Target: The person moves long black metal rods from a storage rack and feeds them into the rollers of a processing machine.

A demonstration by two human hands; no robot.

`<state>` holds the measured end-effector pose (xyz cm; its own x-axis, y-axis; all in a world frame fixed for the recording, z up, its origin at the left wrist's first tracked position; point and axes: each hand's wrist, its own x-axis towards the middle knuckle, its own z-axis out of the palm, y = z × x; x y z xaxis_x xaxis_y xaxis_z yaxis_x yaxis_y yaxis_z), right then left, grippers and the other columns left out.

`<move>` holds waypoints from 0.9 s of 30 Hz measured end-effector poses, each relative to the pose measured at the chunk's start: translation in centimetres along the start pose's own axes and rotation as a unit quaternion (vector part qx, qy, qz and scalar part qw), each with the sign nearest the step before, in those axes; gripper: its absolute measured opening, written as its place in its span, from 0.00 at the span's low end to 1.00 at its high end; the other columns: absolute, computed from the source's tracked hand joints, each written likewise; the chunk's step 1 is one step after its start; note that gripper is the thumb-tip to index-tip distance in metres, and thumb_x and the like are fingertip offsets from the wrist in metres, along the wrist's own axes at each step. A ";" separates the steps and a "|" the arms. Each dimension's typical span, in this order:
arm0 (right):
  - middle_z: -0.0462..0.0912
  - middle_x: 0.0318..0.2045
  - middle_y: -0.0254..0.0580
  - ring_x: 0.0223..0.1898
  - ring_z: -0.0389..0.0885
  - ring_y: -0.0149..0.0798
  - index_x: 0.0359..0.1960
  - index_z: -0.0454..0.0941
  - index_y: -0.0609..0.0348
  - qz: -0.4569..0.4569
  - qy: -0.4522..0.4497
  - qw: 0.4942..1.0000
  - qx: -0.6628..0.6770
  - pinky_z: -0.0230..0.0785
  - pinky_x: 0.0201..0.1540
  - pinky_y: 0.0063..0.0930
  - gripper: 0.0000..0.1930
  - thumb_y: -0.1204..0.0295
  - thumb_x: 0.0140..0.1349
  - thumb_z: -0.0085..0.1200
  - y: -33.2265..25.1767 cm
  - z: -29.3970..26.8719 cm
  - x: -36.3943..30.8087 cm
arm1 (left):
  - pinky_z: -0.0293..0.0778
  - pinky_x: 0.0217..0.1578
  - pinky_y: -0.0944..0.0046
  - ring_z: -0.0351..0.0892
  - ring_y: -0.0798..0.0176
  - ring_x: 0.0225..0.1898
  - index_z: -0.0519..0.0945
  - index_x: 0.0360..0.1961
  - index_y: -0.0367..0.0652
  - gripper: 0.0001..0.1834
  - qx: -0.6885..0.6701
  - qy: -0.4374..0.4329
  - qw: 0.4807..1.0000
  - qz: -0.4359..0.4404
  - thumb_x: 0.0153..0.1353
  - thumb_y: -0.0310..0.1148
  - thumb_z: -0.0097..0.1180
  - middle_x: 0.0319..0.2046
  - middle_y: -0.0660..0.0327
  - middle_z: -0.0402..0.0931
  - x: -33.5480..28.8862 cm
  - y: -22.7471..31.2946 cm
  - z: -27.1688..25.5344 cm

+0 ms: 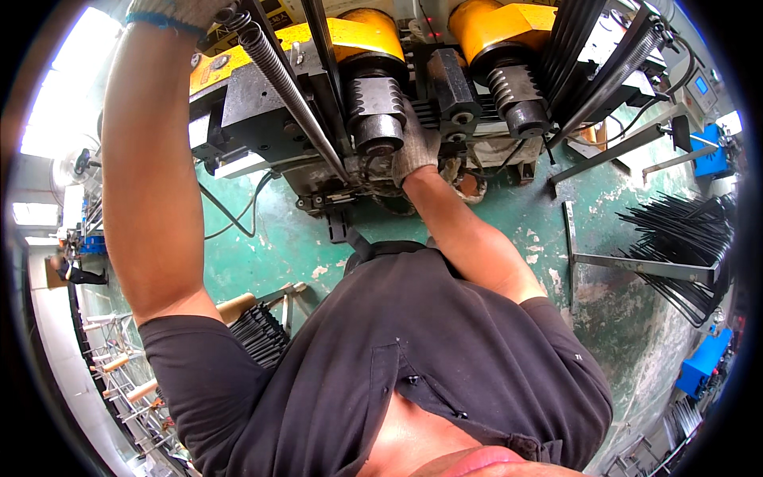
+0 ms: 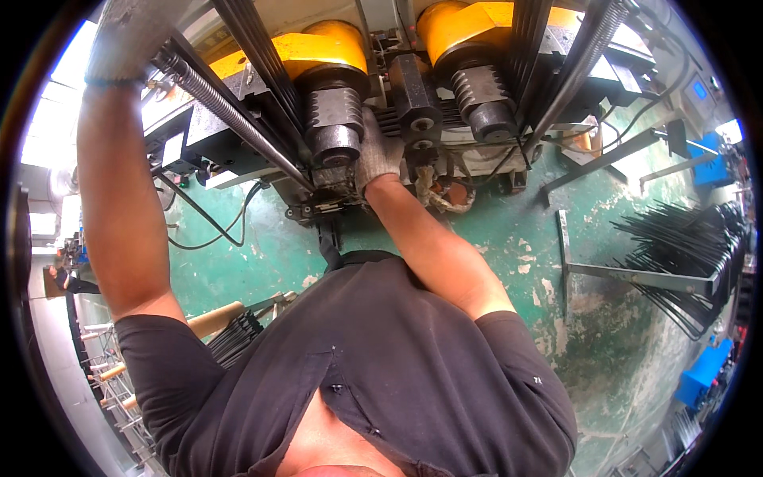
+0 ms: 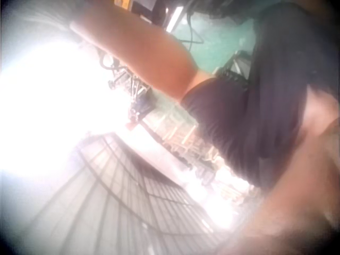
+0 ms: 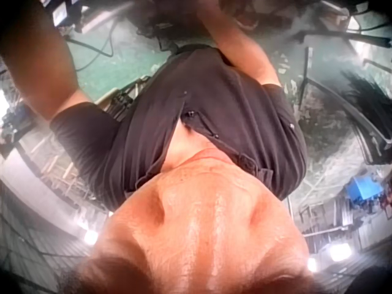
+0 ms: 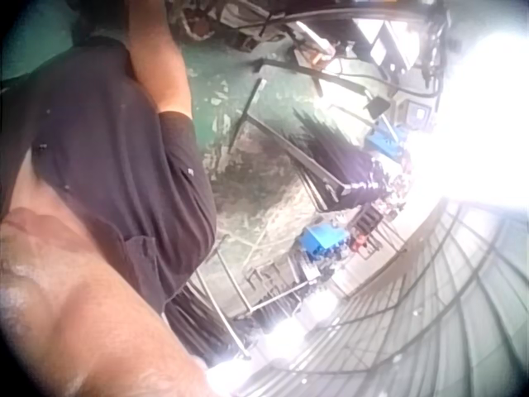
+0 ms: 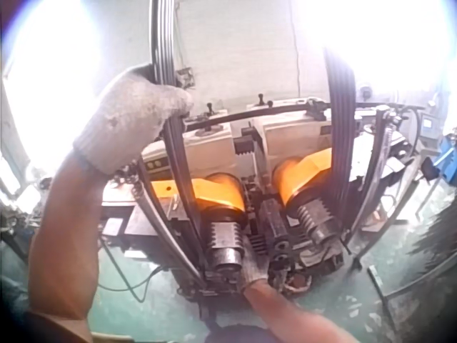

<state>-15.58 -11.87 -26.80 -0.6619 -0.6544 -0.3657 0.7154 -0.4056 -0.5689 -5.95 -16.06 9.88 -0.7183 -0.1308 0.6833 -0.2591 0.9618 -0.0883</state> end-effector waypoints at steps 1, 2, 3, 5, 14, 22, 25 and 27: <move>0.83 0.51 0.48 0.46 0.86 0.41 0.59 0.70 0.73 -0.001 -0.003 1.000 0.002 0.81 0.50 0.33 0.32 0.60 0.64 0.67 0.1 -0.1 0.2 | 0.81 0.32 0.64 0.77 0.67 0.23 0.87 0.36 0.40 0.08 -0.073 -0.005 0.994 -0.085 0.70 0.28 0.57 0.28 0.60 0.85 0.3 1.0 0.0; 0.83 0.51 0.48 0.46 0.86 0.41 0.59 0.71 0.72 0.001 -0.006 1.000 0.005 0.81 0.50 0.33 0.31 0.60 0.65 0.65 0.2 -0.1 0.4 | 0.81 0.32 0.64 0.76 0.68 0.22 0.88 0.38 0.41 0.08 -0.144 0.002 0.975 -0.169 0.70 0.27 0.57 0.29 0.60 0.86 0.7 2.1 0.0; 0.84 0.51 0.47 0.46 0.86 0.40 0.59 0.71 0.70 0.002 -0.007 1.000 0.006 0.81 0.49 0.33 0.29 0.60 0.66 0.64 0.4 -0.2 0.4 | 0.82 0.32 0.64 0.76 0.68 0.22 0.88 0.40 0.41 0.08 -0.159 0.014 0.962 -0.223 0.70 0.26 0.57 0.30 0.60 0.87 1.7 2.9 -0.1; 0.84 0.51 0.45 0.46 0.87 0.40 0.60 0.72 0.67 0.005 -0.013 1.000 0.010 0.81 0.49 0.33 0.27 0.60 0.68 0.60 0.7 -0.2 0.6 | 0.83 0.33 0.65 0.76 0.68 0.22 0.88 0.44 0.41 0.08 -0.065 0.016 0.980 -0.187 0.70 0.24 0.57 0.31 0.59 0.87 2.5 2.8 -0.6; 0.85 0.50 0.38 0.46 0.87 0.38 0.61 0.75 0.54 0.001 -0.043 0.999 0.007 0.82 0.48 0.33 0.17 0.60 0.78 0.46 3.0 -2.2 3.8 | 0.83 0.35 0.66 0.79 0.67 0.26 0.88 0.44 0.38 0.08 0.115 0.026 0.993 0.010 0.69 0.23 0.59 0.31 0.58 0.87 1.2 -0.8 -0.3; 0.85 0.50 0.40 0.47 0.87 0.40 0.59 0.76 0.57 -0.021 -0.012 0.997 -0.069 0.82 0.49 0.34 0.17 0.62 0.77 0.49 2.0 -0.9 1.6 | 0.82 0.37 0.66 0.82 0.67 0.29 0.88 0.42 0.35 0.07 0.088 0.031 0.995 -0.023 0.68 0.24 0.60 0.32 0.57 0.87 0.3 -1.3 -0.7; 0.86 0.50 0.41 0.48 0.87 0.40 0.57 0.78 0.62 -0.089 -0.035 0.988 -0.121 0.80 0.50 0.33 0.18 0.63 0.72 0.56 1.7 -1.5 2.4 | 0.82 0.37 0.66 0.83 0.67 0.30 0.88 0.41 0.34 0.07 0.064 0.034 0.997 -0.040 0.67 0.24 0.60 0.32 0.57 0.87 0.2 -1.8 -0.4; 0.86 0.50 0.43 0.49 0.86 0.39 0.54 0.79 0.69 -0.132 -0.029 0.975 -0.177 0.78 0.51 0.32 0.23 0.63 0.65 0.65 0.9 -2.6 2.2 | 0.82 0.38 0.66 0.84 0.67 0.31 0.88 0.41 0.33 0.07 0.005 0.031 0.997 -0.076 0.67 0.24 0.60 0.32 0.57 0.87 0.3 -2.2 0.3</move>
<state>-16.97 -12.06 -30.02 -0.7914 -0.5960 -0.1361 0.3933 -0.3260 -0.8597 -5.76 -18.28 10.06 -0.6287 -0.2590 0.7333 -0.3687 0.9295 0.0122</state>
